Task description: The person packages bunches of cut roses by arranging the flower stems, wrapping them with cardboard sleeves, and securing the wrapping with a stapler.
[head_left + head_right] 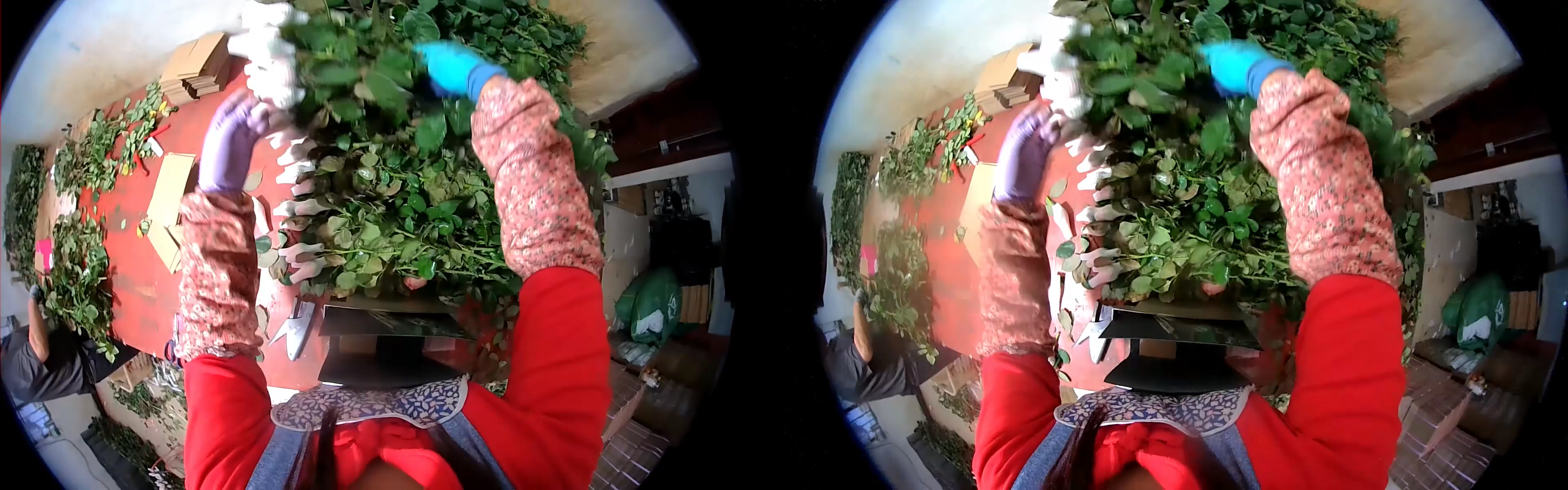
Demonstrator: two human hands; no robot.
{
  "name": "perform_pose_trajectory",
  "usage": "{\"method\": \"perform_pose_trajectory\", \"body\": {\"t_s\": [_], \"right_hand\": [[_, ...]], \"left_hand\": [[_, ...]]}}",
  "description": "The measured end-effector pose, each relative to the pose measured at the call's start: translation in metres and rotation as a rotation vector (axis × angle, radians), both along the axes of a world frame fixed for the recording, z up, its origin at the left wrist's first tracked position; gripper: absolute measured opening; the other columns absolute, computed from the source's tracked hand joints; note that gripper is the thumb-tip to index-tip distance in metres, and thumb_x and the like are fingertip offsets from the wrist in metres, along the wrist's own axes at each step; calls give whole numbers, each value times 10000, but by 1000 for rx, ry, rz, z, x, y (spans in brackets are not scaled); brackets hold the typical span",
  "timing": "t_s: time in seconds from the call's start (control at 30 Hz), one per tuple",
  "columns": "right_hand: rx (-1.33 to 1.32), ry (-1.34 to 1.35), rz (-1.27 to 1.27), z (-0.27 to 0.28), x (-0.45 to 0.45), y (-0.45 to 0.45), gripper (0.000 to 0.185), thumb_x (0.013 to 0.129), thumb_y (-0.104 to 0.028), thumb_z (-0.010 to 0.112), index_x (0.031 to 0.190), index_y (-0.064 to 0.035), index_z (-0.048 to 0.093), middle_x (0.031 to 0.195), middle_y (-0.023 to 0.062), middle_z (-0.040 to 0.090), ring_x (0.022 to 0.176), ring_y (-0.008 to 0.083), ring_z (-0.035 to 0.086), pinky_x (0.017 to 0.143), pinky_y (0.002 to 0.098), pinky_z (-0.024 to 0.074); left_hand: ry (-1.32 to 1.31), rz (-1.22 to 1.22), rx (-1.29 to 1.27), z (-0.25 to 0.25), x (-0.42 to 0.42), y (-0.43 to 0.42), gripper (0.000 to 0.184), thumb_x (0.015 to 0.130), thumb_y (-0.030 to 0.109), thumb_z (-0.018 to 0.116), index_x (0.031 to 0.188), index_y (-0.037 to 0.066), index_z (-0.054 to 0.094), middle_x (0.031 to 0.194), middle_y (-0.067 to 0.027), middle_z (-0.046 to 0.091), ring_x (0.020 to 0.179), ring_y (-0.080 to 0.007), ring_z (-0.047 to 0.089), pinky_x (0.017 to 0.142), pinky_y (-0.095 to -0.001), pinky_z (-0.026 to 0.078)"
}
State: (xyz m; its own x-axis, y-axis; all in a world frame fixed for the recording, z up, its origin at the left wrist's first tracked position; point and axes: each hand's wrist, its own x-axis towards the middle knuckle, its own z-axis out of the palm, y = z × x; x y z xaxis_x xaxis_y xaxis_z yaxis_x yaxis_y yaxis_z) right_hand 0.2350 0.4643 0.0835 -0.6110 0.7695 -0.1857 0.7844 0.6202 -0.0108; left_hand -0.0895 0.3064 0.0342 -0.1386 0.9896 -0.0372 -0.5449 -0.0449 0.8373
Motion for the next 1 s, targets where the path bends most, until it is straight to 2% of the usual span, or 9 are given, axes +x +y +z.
{"method": "perform_pose_trajectory", "body": {"t_s": [0.07,0.1,0.17,0.23,0.33,0.43,0.47,0.6,1.0], "right_hand": [[-38,-108,80,-38,-2,-13,549,783,-109,645,1317,-114,519,931,135,693,772,275,674,676,383,553],[112,-205,326,-49,1,-38,500,767,-132,634,1262,-116,563,968,103,697,816,254,677,685,370,543],[43,-108,251,-65,-2,-74,425,755,-177,610,1176,-121,616,983,90,694,867,274,676,716,400,537],[-140,-160,83,-34,-18,-102,336,728,-154,639,1063,-127,630,914,101,694,855,294,671,760,415,518],[-99,-124,185,-1,-16,-125,316,698,-140,664,1012,-117,636,852,108,673,833,296,660,724,434,504],[-55,-57,190,44,-3,-136,498,688,-171,679,1177,-102,610,840,97,650,791,272,641,712,393,503],[-322,366,157,9,31,-111,554,694,-166,672,1235,-89,581,824,95,641,766,265,630,702,386,504],[363,72,395,58,55,-101,609,730,-87,635,1326,-40,518,840,146,630,735,310,610,708,386,515],[184,263,-160,190,139,-144,572,768,-299,685,1264,-43,559,978,175,662,860,305,636,802,395,508]], "left_hand": [[12,-111,-107,-38,-9,-22,499,892,179,614,1331,11,444,1252,-98,570,1090,-217,584,979,-381,465],[-4,-137,-194,-55,-10,-39,526,877,171,627,1342,19,434,1267,-92,562,1080,-219,587,969,-385,472],[-37,-127,-264,-76,0,-77,542,853,114,606,1355,23,423,1273,-75,563,1057,-225,594,943,-379,488],[-74,-152,-349,-88,2,-99,583,824,59,561,1383,23,398,1263,-87,572,1043,-230,605,926,-374,498],[-184,-133,-295,-71,8,-120,490,821,-12,464,1310,-2,434,1154,-128,601,1028,-225,622,920,-396,514],[-214,-102,-243,-61,8,-127,485,823,-7,478,1306,-7,445,1150,-129,601,998,-227,632,923,-396,516],[-164,-68,-270,-59,9,-123,501,819,-11,481,1319,-6,442,1162,-127,600,1000,-229,632,925,-389,516],[-192,-60,-295,-70,14,-115,506,815,-21,460,1320,8,455,1202,-98,595,973,-209,627,875,-340,526],[-97,-1,-440,-88,4,-141,466,852,-45,449,1312,24,433,1151,-97,605,1006,-208,631,855,-317,515]]}}
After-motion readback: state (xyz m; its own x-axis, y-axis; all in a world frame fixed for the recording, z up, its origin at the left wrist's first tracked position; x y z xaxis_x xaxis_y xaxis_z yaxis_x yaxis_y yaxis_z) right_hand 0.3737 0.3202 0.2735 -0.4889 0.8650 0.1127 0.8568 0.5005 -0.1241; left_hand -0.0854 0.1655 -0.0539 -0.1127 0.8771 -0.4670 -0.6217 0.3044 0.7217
